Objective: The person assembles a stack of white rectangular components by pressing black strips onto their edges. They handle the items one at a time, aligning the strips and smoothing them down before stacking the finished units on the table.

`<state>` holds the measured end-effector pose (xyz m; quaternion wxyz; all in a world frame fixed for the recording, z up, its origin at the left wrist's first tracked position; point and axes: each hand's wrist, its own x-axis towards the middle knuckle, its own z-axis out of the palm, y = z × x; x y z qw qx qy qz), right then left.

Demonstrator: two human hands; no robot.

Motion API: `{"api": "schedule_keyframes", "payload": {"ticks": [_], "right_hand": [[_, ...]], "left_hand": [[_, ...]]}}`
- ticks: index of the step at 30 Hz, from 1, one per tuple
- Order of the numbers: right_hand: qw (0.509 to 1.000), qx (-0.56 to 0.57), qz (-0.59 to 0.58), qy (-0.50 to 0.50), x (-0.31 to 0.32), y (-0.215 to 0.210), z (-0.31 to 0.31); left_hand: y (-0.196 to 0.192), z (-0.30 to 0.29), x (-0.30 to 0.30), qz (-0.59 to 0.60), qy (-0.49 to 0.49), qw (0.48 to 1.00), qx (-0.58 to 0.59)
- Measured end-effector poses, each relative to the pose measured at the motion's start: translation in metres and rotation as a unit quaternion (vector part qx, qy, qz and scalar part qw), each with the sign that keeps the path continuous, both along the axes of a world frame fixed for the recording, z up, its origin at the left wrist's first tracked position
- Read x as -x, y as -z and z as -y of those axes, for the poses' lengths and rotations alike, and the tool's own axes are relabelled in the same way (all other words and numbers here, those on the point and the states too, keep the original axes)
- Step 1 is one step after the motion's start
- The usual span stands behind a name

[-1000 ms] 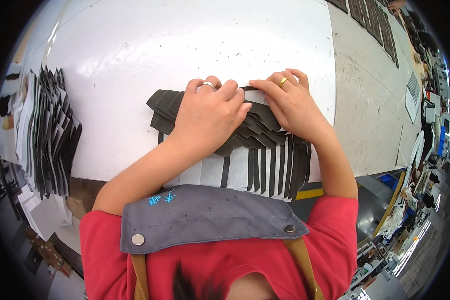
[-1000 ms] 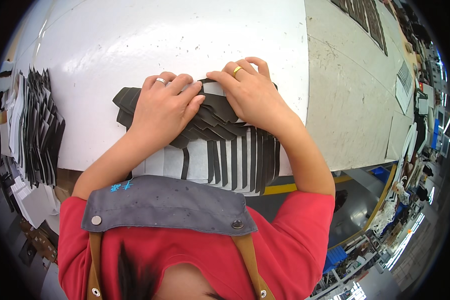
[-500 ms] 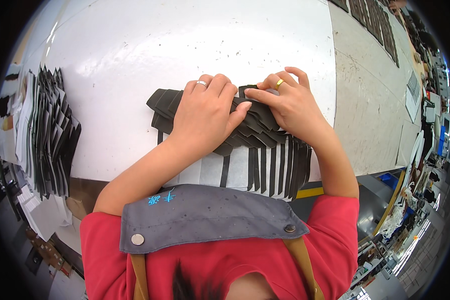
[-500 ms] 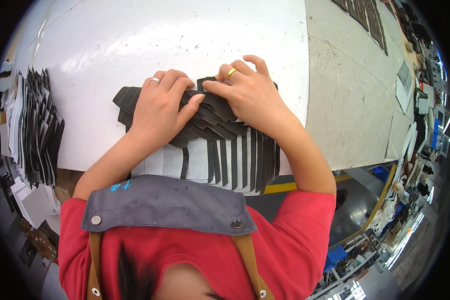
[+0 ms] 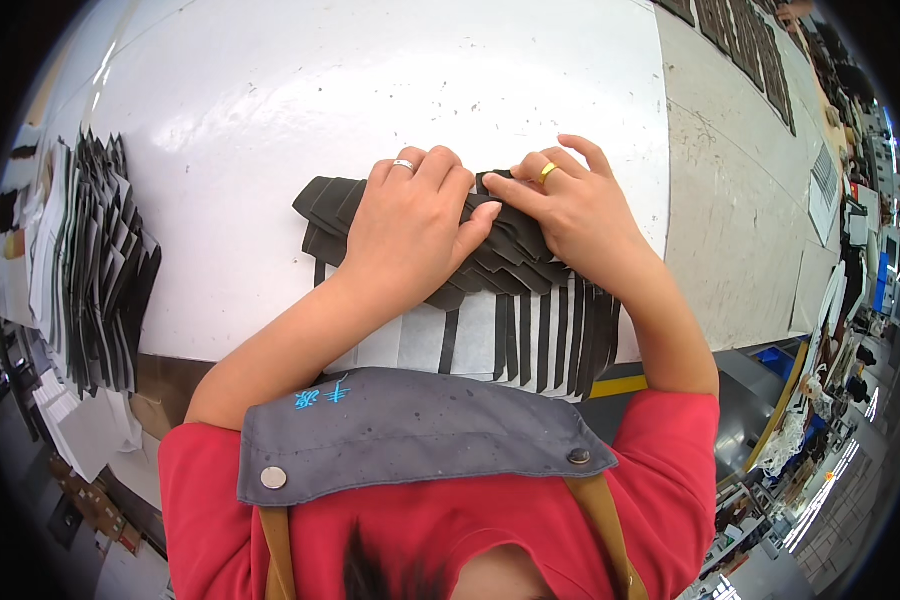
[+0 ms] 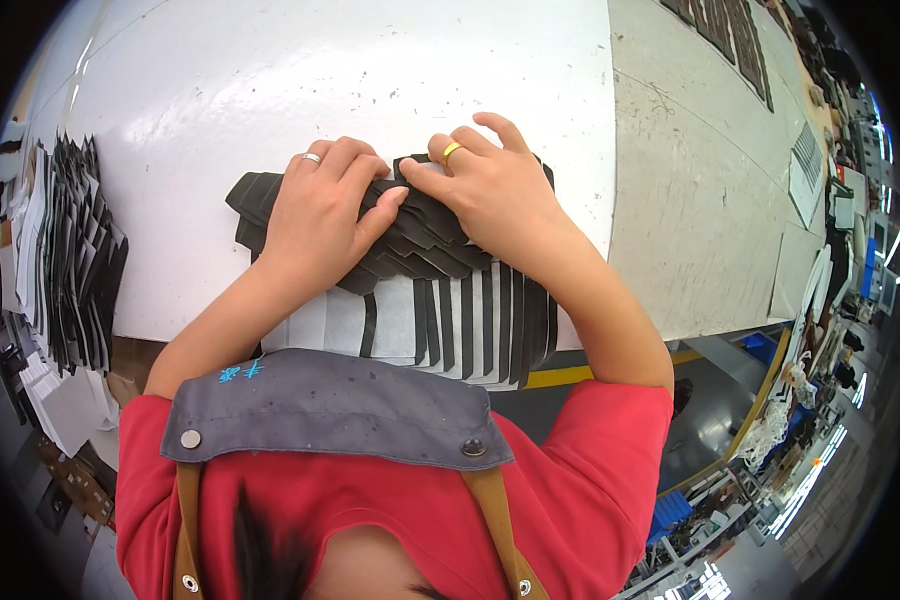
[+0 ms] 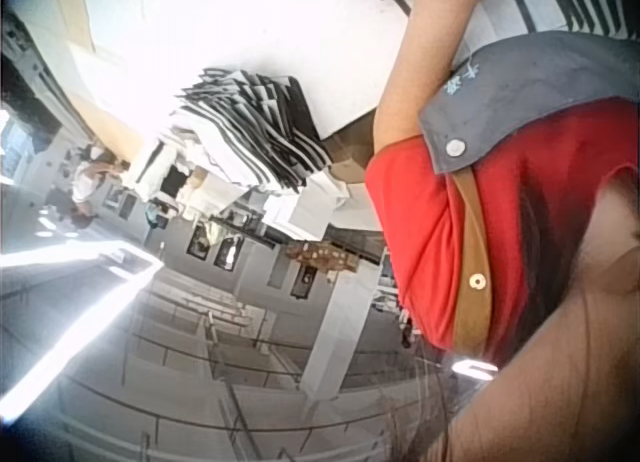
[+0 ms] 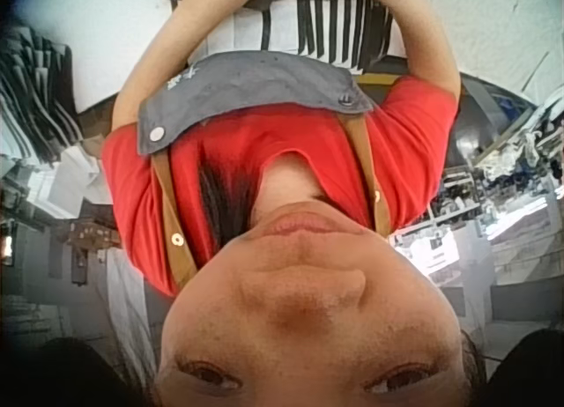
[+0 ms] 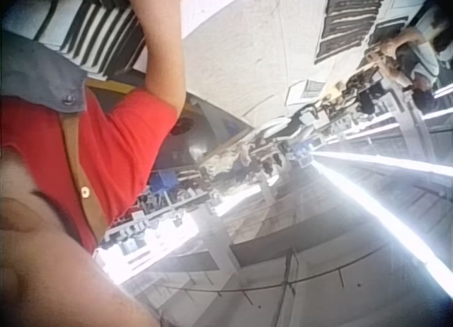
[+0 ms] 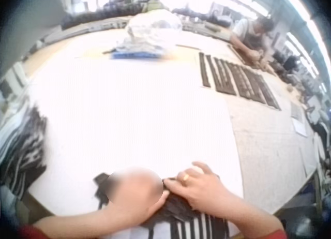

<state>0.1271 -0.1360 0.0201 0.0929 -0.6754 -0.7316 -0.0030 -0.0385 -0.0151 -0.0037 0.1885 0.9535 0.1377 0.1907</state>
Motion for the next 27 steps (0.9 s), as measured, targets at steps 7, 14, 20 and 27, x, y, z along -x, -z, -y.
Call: {"api": "schedule_keyframes", "payload": {"ticks": [7,14,20,27], "right_hand": [[0.996,-0.014,-0.089,0.024,-0.009,0.0,0.002],[0.987,-0.049,-0.096,0.116,-0.018,0.003,0.01],[0.98,-0.03,-0.163,0.106,-0.005,-0.024,0.021],[0.924,0.025,-0.344,0.163,-0.039,-0.023,0.026]], "left_hand": [[-0.001,0.0,0.0,0.0,0.001,1.0,-0.006],[-0.008,0.002,-0.002,-0.024,-0.003,1.0,-0.019],[-0.016,-0.002,-0.012,-0.015,0.071,0.994,0.079],[-0.042,-0.001,-0.014,-0.097,0.125,0.964,0.214]]}}
